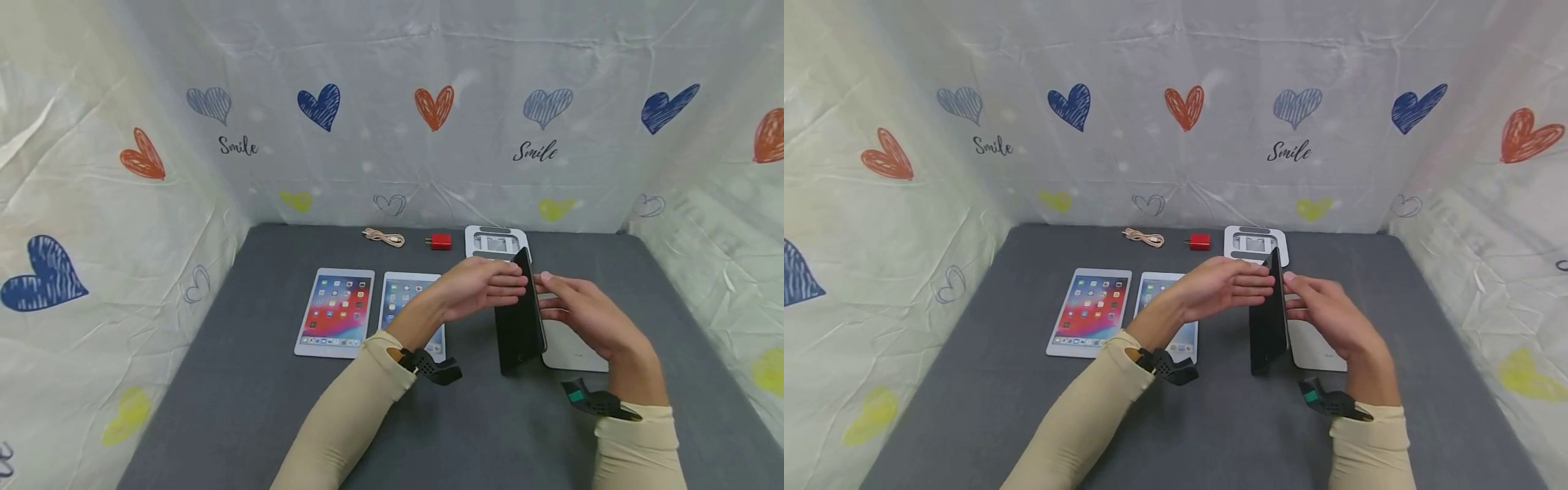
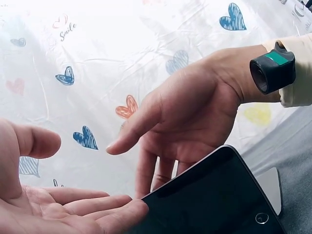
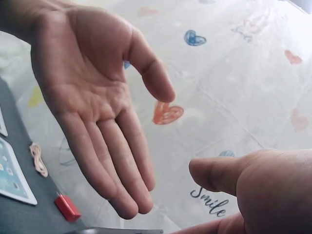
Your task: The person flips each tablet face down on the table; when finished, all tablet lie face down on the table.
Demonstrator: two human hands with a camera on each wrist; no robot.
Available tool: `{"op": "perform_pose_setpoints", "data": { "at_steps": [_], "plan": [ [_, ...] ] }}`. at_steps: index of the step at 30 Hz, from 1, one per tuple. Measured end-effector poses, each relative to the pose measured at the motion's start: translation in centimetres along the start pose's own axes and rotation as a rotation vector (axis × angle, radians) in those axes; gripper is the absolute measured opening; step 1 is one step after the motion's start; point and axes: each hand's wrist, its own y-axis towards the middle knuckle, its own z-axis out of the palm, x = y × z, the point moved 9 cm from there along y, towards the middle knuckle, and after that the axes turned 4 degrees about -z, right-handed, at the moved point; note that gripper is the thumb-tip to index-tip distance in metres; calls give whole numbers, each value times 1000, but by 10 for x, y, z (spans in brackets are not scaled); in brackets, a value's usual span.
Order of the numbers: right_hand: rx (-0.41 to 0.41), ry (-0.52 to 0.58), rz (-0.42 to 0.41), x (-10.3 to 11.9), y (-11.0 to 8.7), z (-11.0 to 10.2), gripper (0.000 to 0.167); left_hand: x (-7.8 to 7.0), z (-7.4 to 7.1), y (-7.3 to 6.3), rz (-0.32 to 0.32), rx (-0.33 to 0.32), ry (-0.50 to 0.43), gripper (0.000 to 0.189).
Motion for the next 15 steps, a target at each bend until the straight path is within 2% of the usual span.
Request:
{"op": "perform_pose_setpoints", "data": {
  "at_steps": [9,15],
  "plan": [
    [0,-2,-18,9,8,13,68,1,-10,-6,-6,-33,16,49],
    [25,10,-29,13,12,22,68,2,-21,-14,7,-77,-15,49]
  ]
}}
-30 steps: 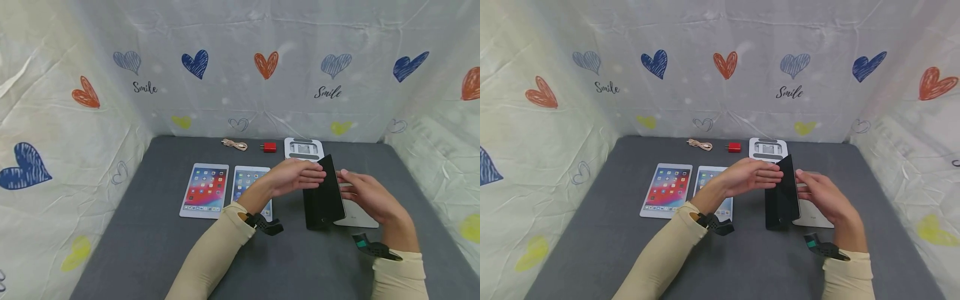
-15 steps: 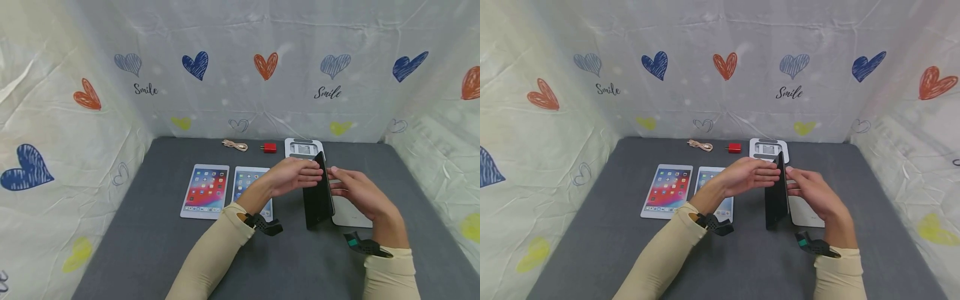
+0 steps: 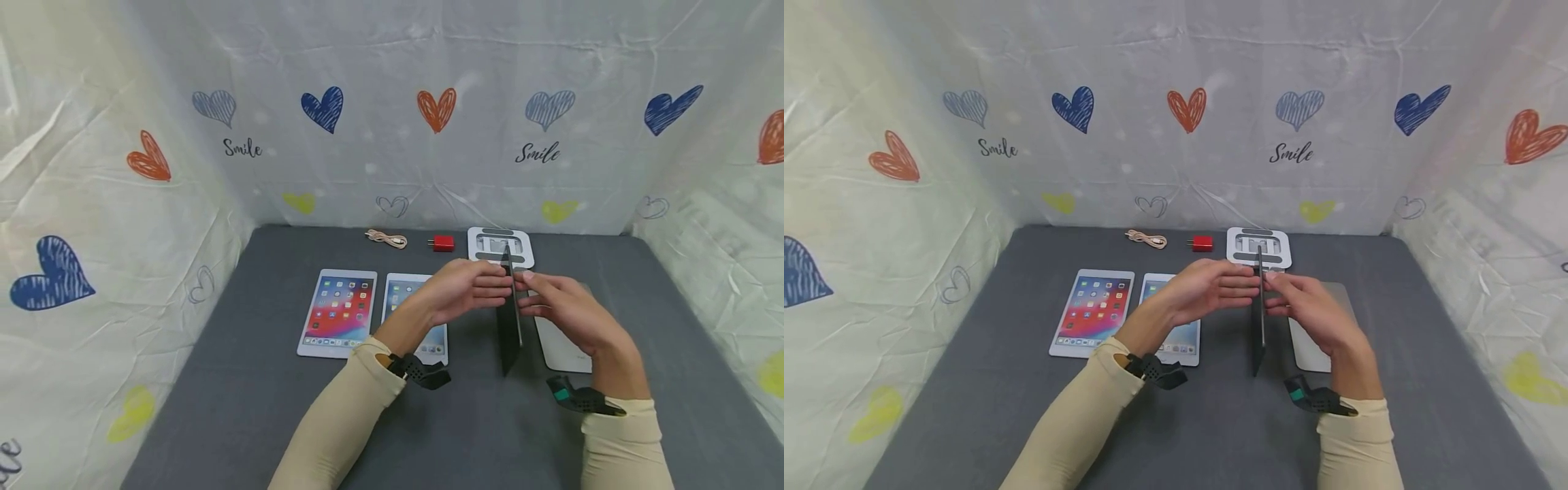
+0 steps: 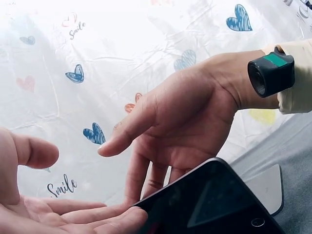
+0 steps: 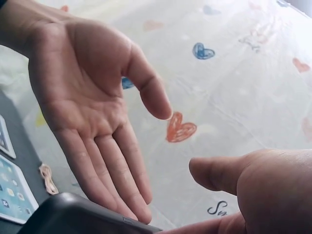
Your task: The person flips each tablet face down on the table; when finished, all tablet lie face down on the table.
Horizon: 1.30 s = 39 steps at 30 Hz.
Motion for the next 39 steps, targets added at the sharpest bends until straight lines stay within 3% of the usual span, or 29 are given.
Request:
{"op": "perform_pose_setpoints", "data": {
  "at_steps": [11,22,31,39],
  "plan": [
    [45,12,-13,-2,8,10,68,1,-19,-14,29,-37,6,52],
    [63,44,47,-36,9,7,74,8,-52,-27,-2,-139,-40,51],
    [100,128,102,-70,7,9,77,29,-81,-32,-83,-225,-37,49],
    [119,127,121,-82,5,13,81,49,-93,-32,-128,-249,-40,46]
  ]
}}
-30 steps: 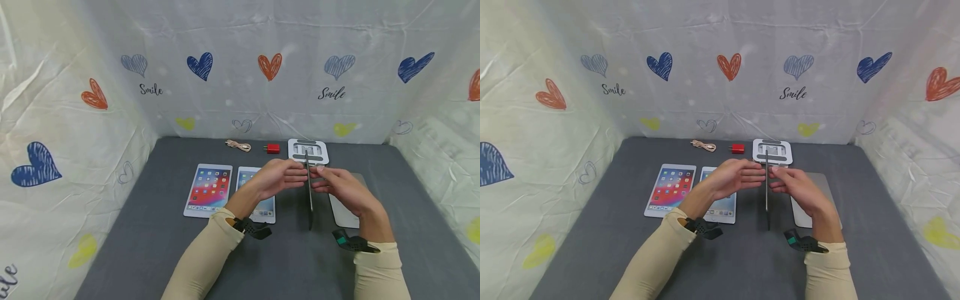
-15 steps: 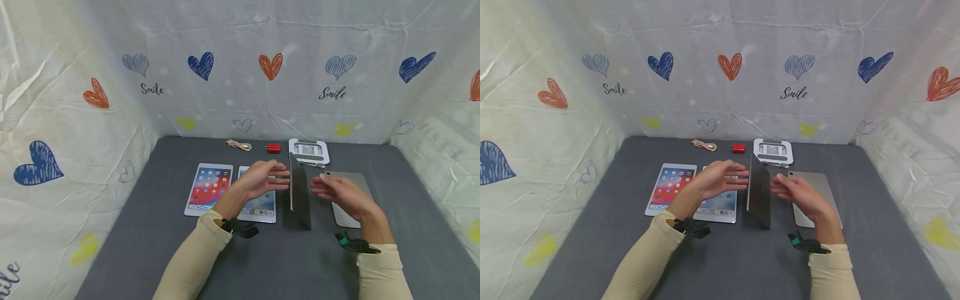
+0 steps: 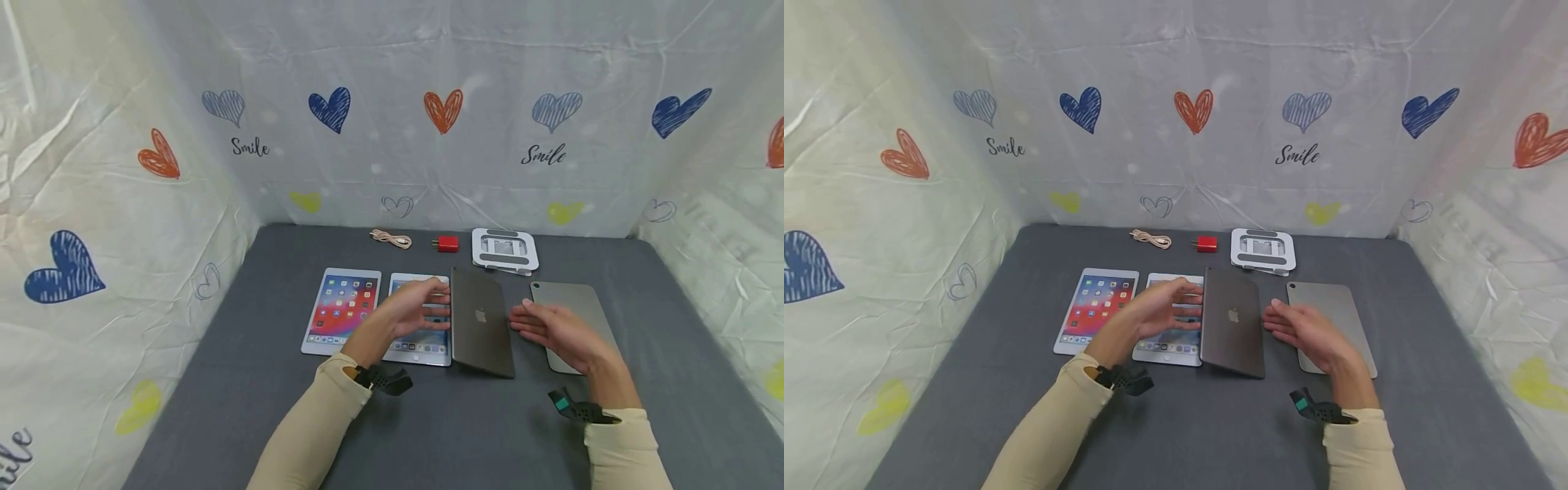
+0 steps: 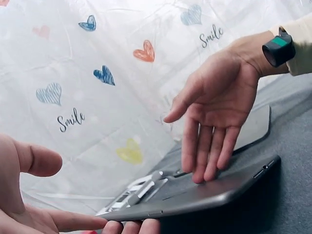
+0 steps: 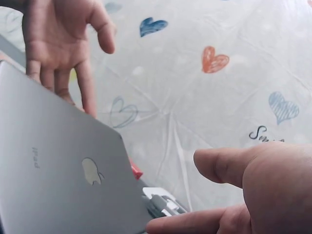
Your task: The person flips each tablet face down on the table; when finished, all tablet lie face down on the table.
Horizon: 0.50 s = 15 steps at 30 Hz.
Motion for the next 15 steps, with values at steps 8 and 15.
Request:
{"op": "perform_pose_setpoints", "data": {
  "at_steps": [8,15],
  "plan": [
    [-24,-37,19,-2,-1,-3,78,12,0,10,-2,-12,-21,43],
    [-45,-86,31,-2,-4,-9,81,16,6,21,-15,-26,-34,44]
  ]
}}
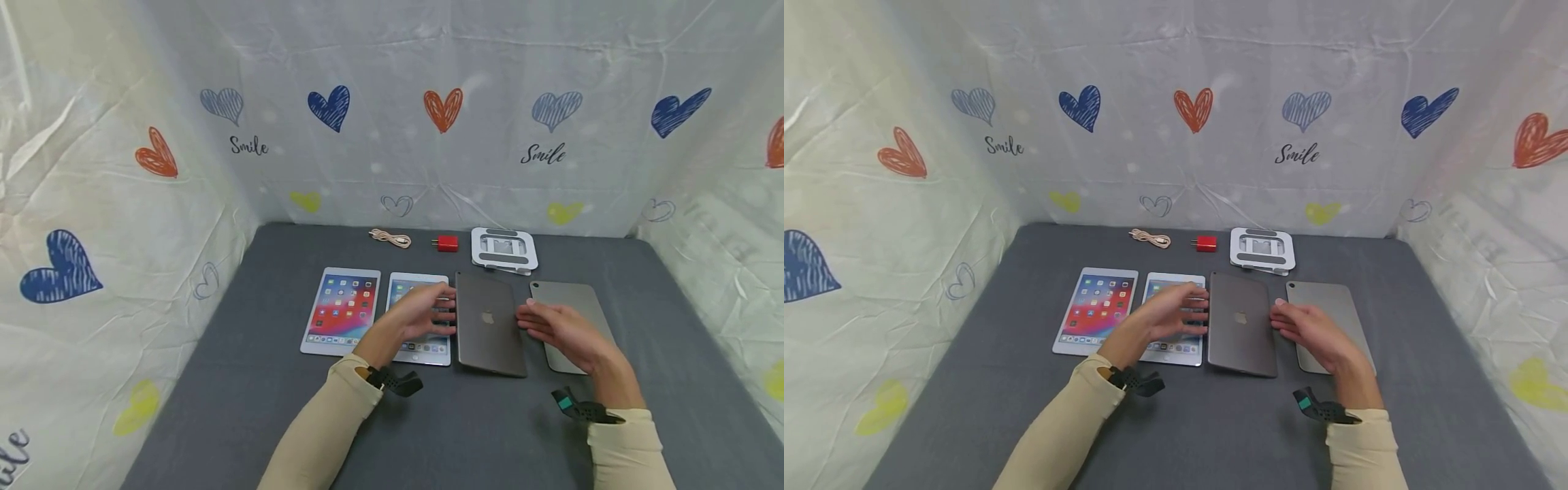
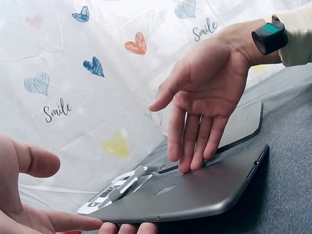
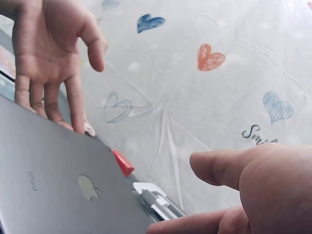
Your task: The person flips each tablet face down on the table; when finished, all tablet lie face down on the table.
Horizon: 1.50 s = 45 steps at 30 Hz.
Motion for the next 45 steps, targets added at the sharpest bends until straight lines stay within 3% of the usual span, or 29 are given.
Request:
{"op": "perform_pose_setpoints", "data": {
  "at_steps": [9,15,19,23,28,35,39,45],
  "plan": [
    [-44,-50,24,0,-5,-9,83,2,18,13,-3,5,43,49],
    [-69,-90,67,-2,-5,-9,81,8,21,17,5,-32,71,39],
    [-93,-125,89,-1,-5,-7,80,10,19,13,25,-53,88,37],
    [-122,-157,58,7,-7,-6,79,1,15,-1,81,-34,126,46],
    [-106,-82,-63,26,-10,-5,76,-18,-5,-24,136,-3,176,51],
    [68,297,-212,44,-7,12,71,-44,-48,-56,210,-6,181,44],
    [124,405,-215,47,2,24,70,-53,-70,-72,231,-3,166,41],
    [96,384,-159,46,21,38,70,-53,-94,-80,200,-21,153,43]
  ]
}}
